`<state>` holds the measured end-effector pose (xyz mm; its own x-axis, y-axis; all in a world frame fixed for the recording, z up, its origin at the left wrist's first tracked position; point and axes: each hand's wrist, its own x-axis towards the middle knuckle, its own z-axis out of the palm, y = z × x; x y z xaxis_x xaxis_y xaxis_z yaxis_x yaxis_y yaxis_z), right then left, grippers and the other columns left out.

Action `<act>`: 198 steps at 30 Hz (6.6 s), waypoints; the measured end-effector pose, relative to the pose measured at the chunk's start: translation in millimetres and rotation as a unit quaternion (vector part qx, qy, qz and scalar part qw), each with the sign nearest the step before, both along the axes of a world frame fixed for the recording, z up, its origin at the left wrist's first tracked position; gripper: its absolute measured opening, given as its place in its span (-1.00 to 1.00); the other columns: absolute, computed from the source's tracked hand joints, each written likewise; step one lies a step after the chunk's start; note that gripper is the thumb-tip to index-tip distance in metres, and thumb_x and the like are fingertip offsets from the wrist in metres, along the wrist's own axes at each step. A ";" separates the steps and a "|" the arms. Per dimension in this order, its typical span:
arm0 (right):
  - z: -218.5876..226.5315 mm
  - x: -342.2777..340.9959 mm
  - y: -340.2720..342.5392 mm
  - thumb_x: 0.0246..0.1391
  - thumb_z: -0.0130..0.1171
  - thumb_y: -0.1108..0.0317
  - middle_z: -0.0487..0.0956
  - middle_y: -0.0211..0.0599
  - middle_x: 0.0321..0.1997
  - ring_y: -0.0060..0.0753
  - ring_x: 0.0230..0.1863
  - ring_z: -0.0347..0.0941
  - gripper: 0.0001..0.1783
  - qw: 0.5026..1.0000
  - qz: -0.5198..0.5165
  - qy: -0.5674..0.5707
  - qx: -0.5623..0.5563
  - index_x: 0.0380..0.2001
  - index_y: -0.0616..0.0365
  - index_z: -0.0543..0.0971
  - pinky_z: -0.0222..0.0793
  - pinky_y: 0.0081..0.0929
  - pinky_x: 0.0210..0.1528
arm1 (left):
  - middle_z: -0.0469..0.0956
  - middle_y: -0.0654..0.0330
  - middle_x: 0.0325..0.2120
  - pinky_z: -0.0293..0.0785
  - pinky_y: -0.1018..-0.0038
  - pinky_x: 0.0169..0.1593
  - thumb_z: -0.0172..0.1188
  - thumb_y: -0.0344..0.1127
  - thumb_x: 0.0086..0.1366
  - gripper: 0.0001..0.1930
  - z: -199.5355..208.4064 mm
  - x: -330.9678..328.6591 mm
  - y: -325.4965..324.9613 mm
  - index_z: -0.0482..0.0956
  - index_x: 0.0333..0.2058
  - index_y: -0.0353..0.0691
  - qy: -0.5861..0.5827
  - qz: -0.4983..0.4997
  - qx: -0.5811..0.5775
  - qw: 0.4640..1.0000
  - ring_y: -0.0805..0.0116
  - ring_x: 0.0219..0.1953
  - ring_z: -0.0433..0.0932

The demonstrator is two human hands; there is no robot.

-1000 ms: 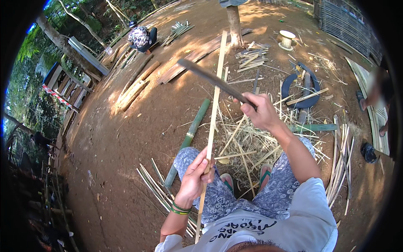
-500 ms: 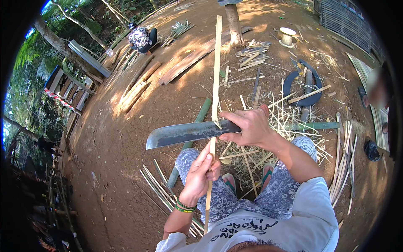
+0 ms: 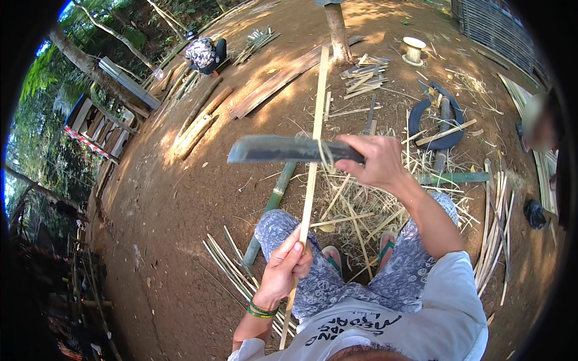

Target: The person sits on the ground and uses a large knife to split long bamboo stalks into thin strips. They hold the bamboo vertically and repeatedly strike it with the knife to separate the fibers, then gather the finished strips.

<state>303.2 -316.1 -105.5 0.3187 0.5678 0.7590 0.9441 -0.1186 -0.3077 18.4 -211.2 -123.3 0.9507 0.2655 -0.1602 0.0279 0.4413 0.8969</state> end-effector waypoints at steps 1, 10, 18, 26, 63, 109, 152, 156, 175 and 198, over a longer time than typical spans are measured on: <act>0.6 14.8 -3.9 -0.04 0.24 -0.38 0.65 -0.31 -0.57 -0.25 -0.62 0.58 -0.35 1.000 -0.025 0.009 0.001 -0.21 -0.02 0.70 0.39 -0.31 -0.59 | 0.12 0.40 -0.55 0.02 0.65 -0.54 -0.13 -0.22 0.55 -0.47 -3.2 -8.3 -1.3 0.07 0.43 -0.05 0.012 -0.002 -0.002 1.000 0.61 -0.59 0.08; -3.0 34.0 -12.8 0.07 0.15 -0.37 0.62 -0.42 -0.63 -0.34 -0.68 0.51 -0.39 0.999 -0.046 -0.015 -0.023 -0.19 -0.08 0.72 0.32 -0.33 -0.62 | 0.16 0.40 -0.52 0.04 0.64 -0.48 -0.14 -0.29 0.55 -0.51 -13.3 -41.5 -0.9 0.14 0.41 -0.05 0.039 -0.013 -0.022 0.999 0.60 -0.55 0.08; 20.8 109.4 -61.4 0.19 -0.03 -0.40 0.42 -0.39 -0.76 -0.44 -0.65 0.31 -0.20 0.949 -0.219 0.196 0.117 -0.31 0.22 0.72 0.11 -0.31 -0.54 | 0.20 0.37 -0.52 0.08 0.62 -0.49 -0.15 -0.31 0.55 -0.54 -33.6 -89.7 -4.3 0.20 0.37 -0.16 0.121 -0.004 -0.088 0.989 0.60 -0.58 0.09; 18.9 14.0 -46.8 0.24 0.23 0.02 0.27 -0.66 -0.78 -0.78 -0.78 0.12 -0.54 0.848 0.125 0.501 0.120 -0.07 0.23 0.62 -0.01 -0.66 -0.70 | 0.23 0.36 -0.51 0.09 0.61 -0.47 -0.08 -0.26 0.52 -0.51 -45.7 -69.4 -8.3 0.20 0.36 -0.16 0.128 -0.024 -0.048 0.990 0.58 -0.56 0.13; 12.1 -36.6 -146.0 0.14 0.23 0.44 0.49 -0.39 -0.58 -0.62 -0.72 0.27 -0.76 0.752 0.010 0.551 0.361 -0.13 0.30 0.56 0.26 -0.55 -0.64 | 0.58 0.17 -0.47 0.37 0.54 -0.49 0.30 -0.45 0.25 -0.83 -30.4 0.4 21.6 0.65 -0.19 -0.34 0.015 0.163 0.548 0.820 0.51 -0.56 0.47; -130.1 -119.9 -200.1 0.13 -0.06 -0.48 0.46 -0.21 -0.71 -0.08 -0.71 0.46 0.14 0.909 -0.232 0.190 -0.289 0.44 0.28 0.04 0.29 -0.21 -0.63 | 0.30 0.49 -0.56 0.18 0.65 -0.41 -0.05 -0.33 0.50 -0.68 -99.0 63.4 -106.2 0.50 0.12 -0.30 0.037 -0.144 0.222 0.964 0.70 -0.48 0.18; -99.2 -113.7 -198.6 0.24 0.03 -0.13 0.42 -0.25 -0.73 -0.19 -0.69 0.39 -0.23 0.923 -0.218 0.300 -0.108 0.37 0.11 0.28 0.25 -0.26 -0.54 | 0.26 0.52 -0.52 0.14 0.72 -0.42 0.00 -0.39 0.49 -0.60 -93.2 1.4 -81.5 0.40 0.26 -0.25 0.098 -0.146 0.104 0.979 0.72 -0.48 0.17; -115.1 -109.5 -191.8 0.15 0.15 -0.20 0.43 -0.14 -0.79 0.05 -0.71 0.44 -0.11 0.911 -0.257 0.259 -0.192 0.41 0.04 0.21 0.33 -0.09 -0.57 | 0.33 0.49 -0.48 0.19 0.71 -0.40 0.00 -0.36 0.50 -0.60 -102.1 37.6 -89.8 0.39 0.26 -0.27 0.067 -0.162 0.147 0.974 0.71 -0.46 0.19; -119.5 -113.7 -195.6 0.07 0.16 -0.27 0.41 -0.17 -0.78 0.02 -0.73 0.41 0.02 0.909 -0.282 0.220 -0.214 0.45 0.03 0.11 0.29 -0.10 -0.59 | 0.33 0.46 -0.55 0.15 0.67 -0.47 -0.01 -0.44 0.46 -0.60 -87.0 -31.3 -73.6 0.42 0.23 -0.32 0.118 -0.175 0.229 0.950 0.70 -0.51 0.19; -133.7 -104.0 -200.4 0.24 0.02 -0.16 0.47 -0.03 -0.73 0.04 -0.67 0.44 -0.27 0.895 -0.302 0.307 -0.114 0.32 0.08 0.34 0.37 -0.06 -0.48 | 0.22 0.53 -0.58 0.08 0.72 -0.51 -0.02 -0.44 0.48 -0.58 -95.1 -149.4 -45.4 0.39 0.28 -0.21 0.235 -0.143 0.121 0.954 0.74 -0.57 0.13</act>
